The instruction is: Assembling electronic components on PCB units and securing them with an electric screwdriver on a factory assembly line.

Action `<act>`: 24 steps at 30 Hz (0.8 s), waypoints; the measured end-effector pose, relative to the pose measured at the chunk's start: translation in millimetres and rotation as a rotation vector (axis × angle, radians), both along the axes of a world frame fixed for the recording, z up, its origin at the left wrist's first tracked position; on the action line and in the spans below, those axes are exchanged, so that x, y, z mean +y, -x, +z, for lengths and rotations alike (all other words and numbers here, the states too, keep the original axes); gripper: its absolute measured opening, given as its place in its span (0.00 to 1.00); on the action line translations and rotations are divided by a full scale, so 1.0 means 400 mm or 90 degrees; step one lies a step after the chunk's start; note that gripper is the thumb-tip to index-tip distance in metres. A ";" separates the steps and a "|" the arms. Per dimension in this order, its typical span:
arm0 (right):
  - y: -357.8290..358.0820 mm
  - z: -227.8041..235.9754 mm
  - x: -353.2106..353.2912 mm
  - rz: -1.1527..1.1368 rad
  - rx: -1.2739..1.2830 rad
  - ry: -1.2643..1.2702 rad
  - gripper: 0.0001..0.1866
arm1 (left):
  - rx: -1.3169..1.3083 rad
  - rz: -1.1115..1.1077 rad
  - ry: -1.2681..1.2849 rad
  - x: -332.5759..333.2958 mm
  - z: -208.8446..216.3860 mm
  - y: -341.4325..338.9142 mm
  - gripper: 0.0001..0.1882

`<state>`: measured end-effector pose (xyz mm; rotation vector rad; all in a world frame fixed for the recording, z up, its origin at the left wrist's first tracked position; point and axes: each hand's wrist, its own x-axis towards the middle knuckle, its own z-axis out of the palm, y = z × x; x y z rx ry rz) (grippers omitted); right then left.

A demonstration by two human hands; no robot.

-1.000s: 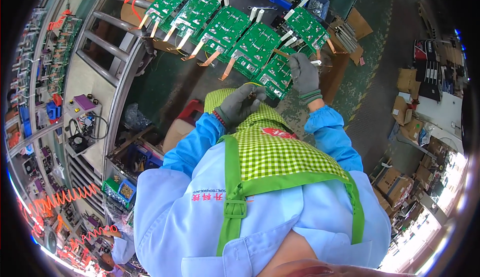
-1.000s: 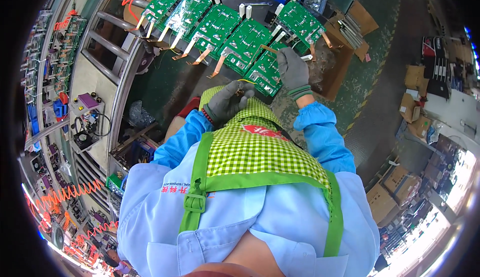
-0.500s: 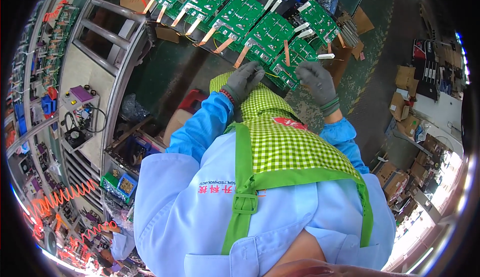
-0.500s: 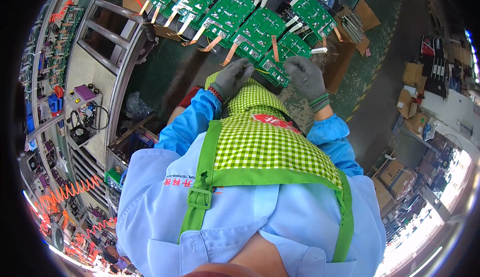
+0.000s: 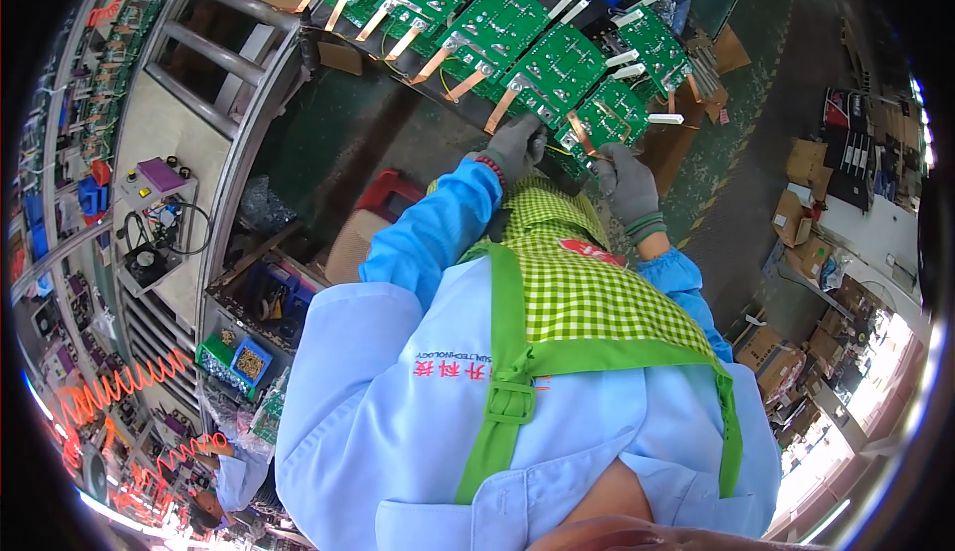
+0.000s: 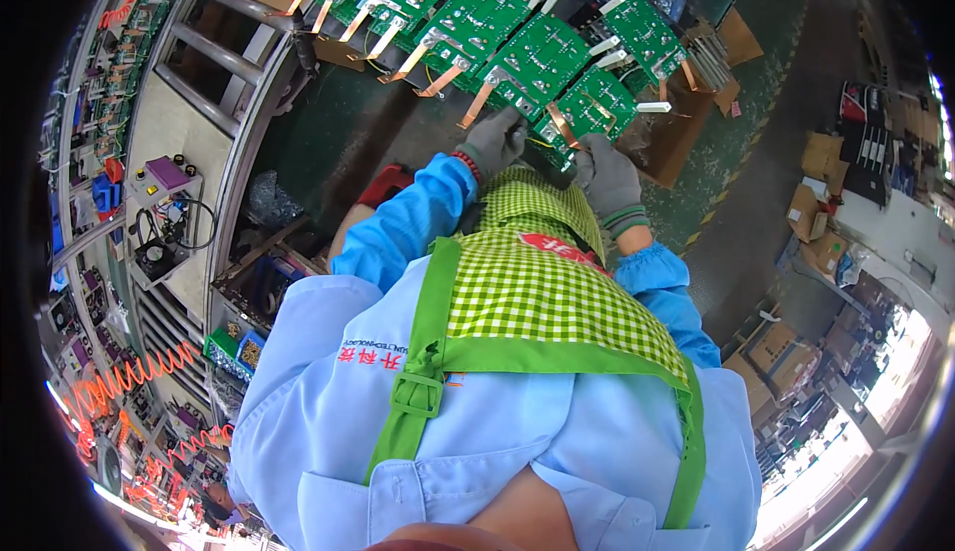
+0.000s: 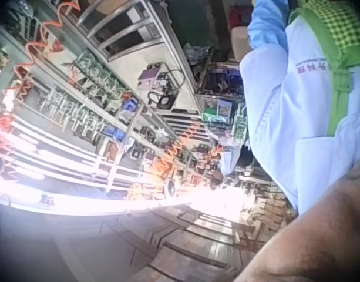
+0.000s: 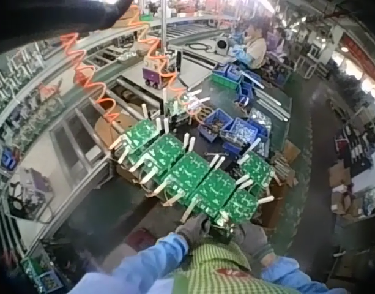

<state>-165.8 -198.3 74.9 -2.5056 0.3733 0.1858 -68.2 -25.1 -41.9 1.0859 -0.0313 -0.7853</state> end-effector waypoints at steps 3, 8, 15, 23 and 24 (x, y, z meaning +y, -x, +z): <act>-0.002 -0.009 -0.007 0.044 -0.008 0.078 0.09 | 0.569 0.055 0.256 -0.027 -0.036 0.003 0.06; -0.002 0.019 0.026 0.094 -0.104 0.127 0.06 | 0.604 0.093 0.293 -0.038 -0.043 0.009 0.07; -0.011 0.023 0.097 0.120 -0.083 0.154 0.07 | 0.600 0.096 0.318 -0.011 -0.013 0.017 0.08; -0.050 -0.002 0.127 0.242 -0.074 0.211 0.09 | 0.504 0.054 0.202 -0.007 -0.013 -0.004 0.07; -0.057 -0.004 0.133 0.251 -0.077 0.207 0.09 | 0.462 0.030 0.189 -0.010 -0.009 -0.004 0.08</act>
